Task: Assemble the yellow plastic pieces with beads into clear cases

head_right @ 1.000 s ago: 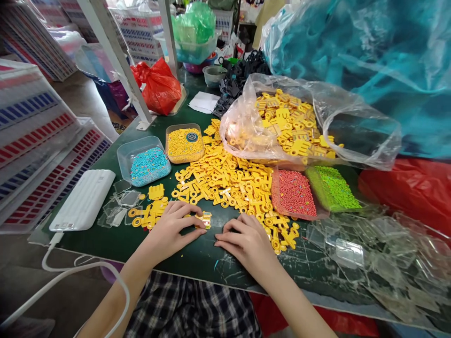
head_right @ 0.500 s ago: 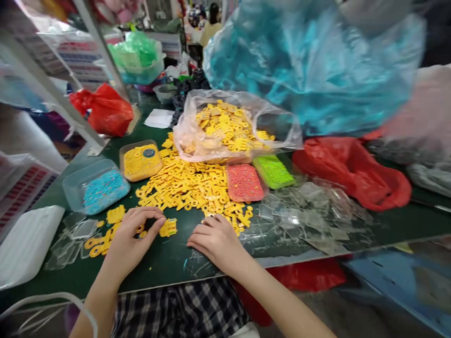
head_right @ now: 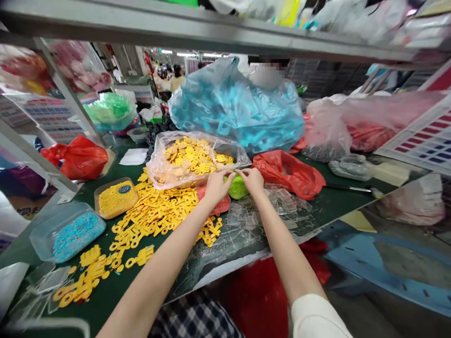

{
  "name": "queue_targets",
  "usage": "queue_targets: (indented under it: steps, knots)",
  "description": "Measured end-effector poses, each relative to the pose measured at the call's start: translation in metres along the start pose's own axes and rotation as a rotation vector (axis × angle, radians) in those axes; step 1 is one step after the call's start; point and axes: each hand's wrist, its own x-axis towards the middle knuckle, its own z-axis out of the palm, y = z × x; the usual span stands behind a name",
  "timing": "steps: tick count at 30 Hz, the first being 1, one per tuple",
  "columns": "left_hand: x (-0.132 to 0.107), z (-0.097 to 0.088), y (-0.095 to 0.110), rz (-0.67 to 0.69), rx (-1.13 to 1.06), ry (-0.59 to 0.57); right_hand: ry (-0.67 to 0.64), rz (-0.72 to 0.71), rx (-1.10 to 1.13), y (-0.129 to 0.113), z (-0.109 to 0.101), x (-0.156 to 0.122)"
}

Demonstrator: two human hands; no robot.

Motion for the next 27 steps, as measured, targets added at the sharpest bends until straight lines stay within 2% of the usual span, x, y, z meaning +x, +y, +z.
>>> queue_targets:
  steps: [3, 5, 8, 11, 13, 16, 18, 22, 27]
  knots:
    - [-0.004, -0.001, -0.018, -0.021, 0.080, 0.003, -0.029, -0.027, -0.055, 0.002, -0.001, -0.003]
    - [-0.016, -0.008, -0.036, -0.036, 0.147, -0.005, -0.035, -0.057, -0.079, 0.001, -0.005, -0.014]
    - [-0.032, -0.015, -0.056, -0.024, 0.248, -0.079, -0.055, -0.091, -0.108, -0.006, -0.014, -0.037]
    - [-0.037, -0.010, -0.059, 0.008, 0.313, -0.156, -0.126, -0.108, -0.134, -0.015, -0.023, -0.058]
    - [-0.035, -0.002, -0.057, 0.023, 0.335, -0.185, -0.232, -0.140, -0.143, -0.019, -0.028, -0.068]
    - [-0.031, 0.006, -0.053, 0.039, 0.343, -0.199, -0.382, -0.200, -0.183, -0.021, -0.033, -0.080]
    - [-0.030, 0.005, -0.053, 0.048, 0.333, -0.194, -0.414, -0.222, -0.242, -0.020, -0.034, -0.085]
    - [-0.040, -0.014, -0.056, 0.043, 0.291, -0.155, -0.426, -0.232, -0.369, -0.021, -0.030, -0.090]
    - [-0.072, -0.047, -0.062, 0.016, 0.253, -0.068, -0.433, -0.231, -0.471, -0.024, -0.018, -0.093]
